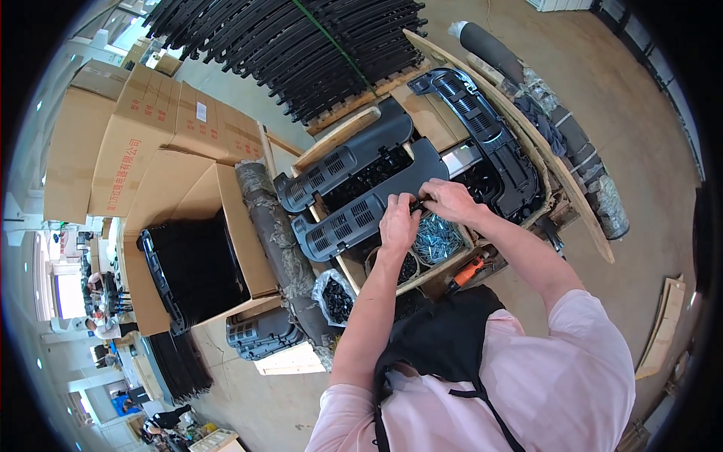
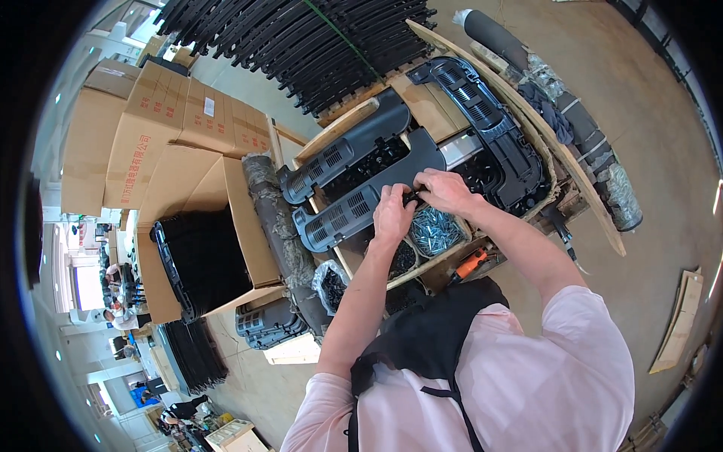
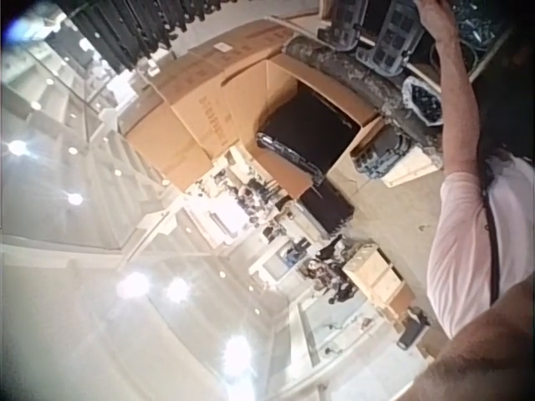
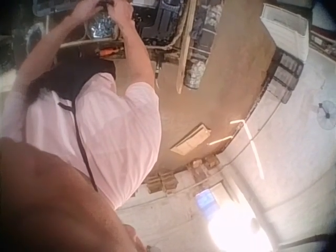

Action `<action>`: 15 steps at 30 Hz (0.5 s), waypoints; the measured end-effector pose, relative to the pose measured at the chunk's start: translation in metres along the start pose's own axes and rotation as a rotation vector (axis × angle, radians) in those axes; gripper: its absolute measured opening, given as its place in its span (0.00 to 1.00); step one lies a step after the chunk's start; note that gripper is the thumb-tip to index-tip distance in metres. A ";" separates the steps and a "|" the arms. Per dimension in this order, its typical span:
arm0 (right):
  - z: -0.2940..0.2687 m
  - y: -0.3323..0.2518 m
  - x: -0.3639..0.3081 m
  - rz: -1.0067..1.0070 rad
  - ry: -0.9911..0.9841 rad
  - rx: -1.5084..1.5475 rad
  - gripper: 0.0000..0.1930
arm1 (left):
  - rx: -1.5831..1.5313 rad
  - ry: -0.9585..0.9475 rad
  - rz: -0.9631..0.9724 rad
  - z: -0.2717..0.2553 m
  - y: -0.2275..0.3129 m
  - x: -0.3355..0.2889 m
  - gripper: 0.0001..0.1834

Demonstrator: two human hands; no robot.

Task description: Assembling plastic housing components by inserting and tightening screws with a power tool.

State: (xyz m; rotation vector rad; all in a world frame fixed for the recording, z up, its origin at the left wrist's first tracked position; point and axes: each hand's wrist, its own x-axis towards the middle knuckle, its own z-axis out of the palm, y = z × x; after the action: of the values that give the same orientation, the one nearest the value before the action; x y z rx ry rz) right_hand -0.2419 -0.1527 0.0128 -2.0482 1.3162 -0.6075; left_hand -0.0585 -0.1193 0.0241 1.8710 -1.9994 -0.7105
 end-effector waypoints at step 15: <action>-0.001 0.002 -0.019 0.158 0.014 0.158 0.14 | -0.193 0.005 0.032 0.004 -0.018 0.006 0.23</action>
State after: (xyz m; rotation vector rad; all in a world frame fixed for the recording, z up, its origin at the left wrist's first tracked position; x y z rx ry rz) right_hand -0.2518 -0.1362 0.0110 -1.7973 1.3780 -0.6344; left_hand -0.0461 -0.1250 0.0102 1.7243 -1.8805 -0.8560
